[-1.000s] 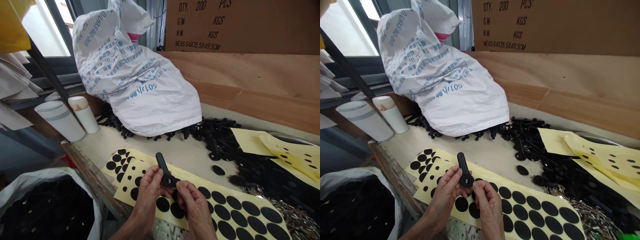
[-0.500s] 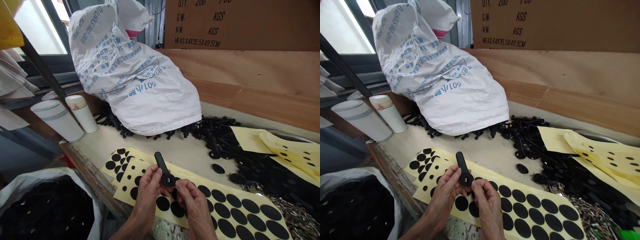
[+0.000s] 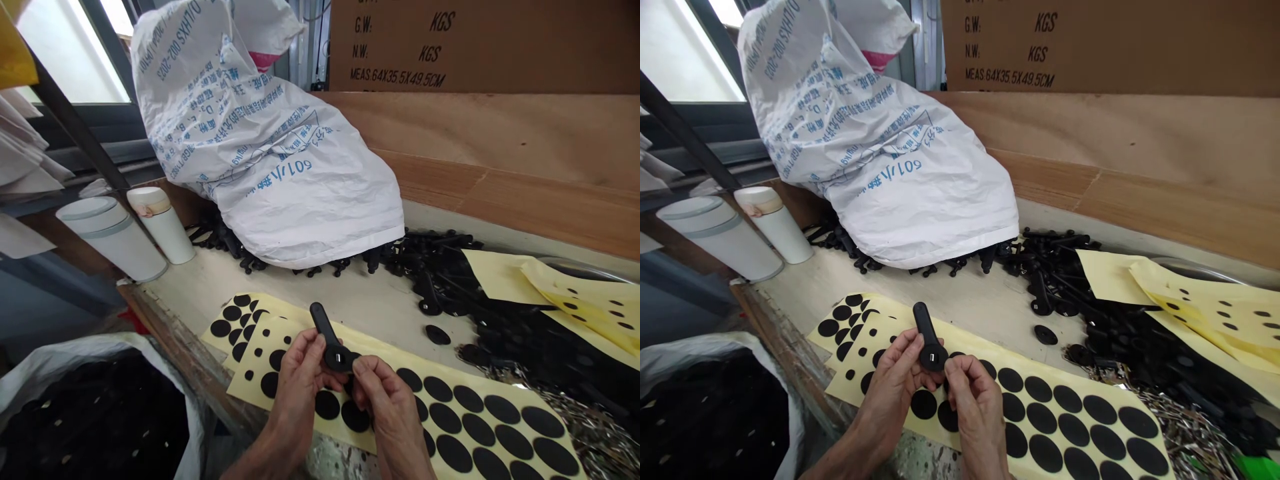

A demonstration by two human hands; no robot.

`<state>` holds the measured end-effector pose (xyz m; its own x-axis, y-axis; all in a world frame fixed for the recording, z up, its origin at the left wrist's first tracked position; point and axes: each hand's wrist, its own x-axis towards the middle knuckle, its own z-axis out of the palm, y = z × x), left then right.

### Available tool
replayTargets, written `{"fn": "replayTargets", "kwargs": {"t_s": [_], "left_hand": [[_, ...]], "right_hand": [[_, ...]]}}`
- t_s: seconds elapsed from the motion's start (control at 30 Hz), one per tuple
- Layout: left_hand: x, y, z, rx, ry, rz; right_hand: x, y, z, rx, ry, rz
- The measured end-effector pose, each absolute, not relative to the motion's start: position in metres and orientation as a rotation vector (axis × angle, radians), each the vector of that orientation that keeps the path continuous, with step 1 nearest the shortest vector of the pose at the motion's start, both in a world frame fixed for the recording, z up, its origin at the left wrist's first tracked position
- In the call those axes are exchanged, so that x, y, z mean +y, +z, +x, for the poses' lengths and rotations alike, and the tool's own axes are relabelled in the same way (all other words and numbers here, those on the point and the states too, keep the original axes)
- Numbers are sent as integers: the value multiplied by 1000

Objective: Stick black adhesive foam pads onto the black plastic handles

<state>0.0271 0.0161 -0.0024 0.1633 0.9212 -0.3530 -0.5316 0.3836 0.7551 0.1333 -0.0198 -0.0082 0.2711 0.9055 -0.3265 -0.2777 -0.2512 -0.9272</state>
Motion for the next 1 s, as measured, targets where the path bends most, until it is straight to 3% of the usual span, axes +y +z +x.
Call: {"fn": "replayTargets", "kwargs": {"t_s": [1.0], "left_hand": [[16, 2, 26, 908, 1116, 525]], "right_hand": [[-17, -8, 134, -640, 1273, -1377]]}}
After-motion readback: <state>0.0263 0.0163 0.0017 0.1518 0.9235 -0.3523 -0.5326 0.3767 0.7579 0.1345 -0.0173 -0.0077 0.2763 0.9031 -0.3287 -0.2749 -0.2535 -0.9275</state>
